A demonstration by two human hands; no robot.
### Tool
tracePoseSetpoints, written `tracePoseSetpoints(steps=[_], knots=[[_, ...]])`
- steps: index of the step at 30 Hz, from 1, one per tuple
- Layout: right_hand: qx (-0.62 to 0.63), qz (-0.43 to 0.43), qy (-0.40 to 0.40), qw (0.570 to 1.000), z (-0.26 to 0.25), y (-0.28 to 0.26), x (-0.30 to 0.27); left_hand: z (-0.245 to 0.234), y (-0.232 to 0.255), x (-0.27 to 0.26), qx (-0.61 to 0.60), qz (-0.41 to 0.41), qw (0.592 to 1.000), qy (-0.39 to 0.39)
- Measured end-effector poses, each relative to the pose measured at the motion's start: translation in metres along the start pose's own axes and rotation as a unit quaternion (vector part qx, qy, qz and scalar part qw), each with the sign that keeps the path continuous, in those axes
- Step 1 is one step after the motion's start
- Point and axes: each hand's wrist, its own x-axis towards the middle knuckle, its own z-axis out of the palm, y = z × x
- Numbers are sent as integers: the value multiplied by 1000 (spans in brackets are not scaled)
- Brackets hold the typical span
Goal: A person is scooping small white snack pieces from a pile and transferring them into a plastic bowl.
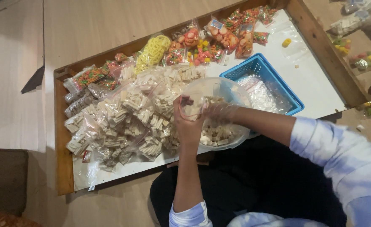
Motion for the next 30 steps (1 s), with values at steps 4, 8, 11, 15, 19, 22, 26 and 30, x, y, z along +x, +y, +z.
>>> tracePoseSetpoints(steps=[4, 8, 11, 15, 19, 22, 26, 30], knots=[[-25, 9, -25, 999, -7, -9, 4, 0, 9, -10, 104, -88, 991, -15], [43, 69, 64, 995, -48, -47, -34, 3, 7, -11, 14, 115, 993, 22], [265, 30, 116, 957, -70, -67, -57, 4, 4, -11, 21, 129, 991, 10], [427, -7, 192, 883, -83, -80, -73, 7, -2, -9, 90, 135, 987, 7], [451, -45, 219, 864, -78, -71, -75, 7, 8, -9, 161, 91, 978, -99], [360, -53, 223, 904, -81, -84, -83, 6, 25, -10, 186, 111, 963, -160], [206, -63, 184, 959, -88, -95, -87, 4, 28, -11, 160, 80, 965, -190], [243, -75, 210, 944, -85, -114, -96, 4, 27, -12, 160, 72, 967, -183]])
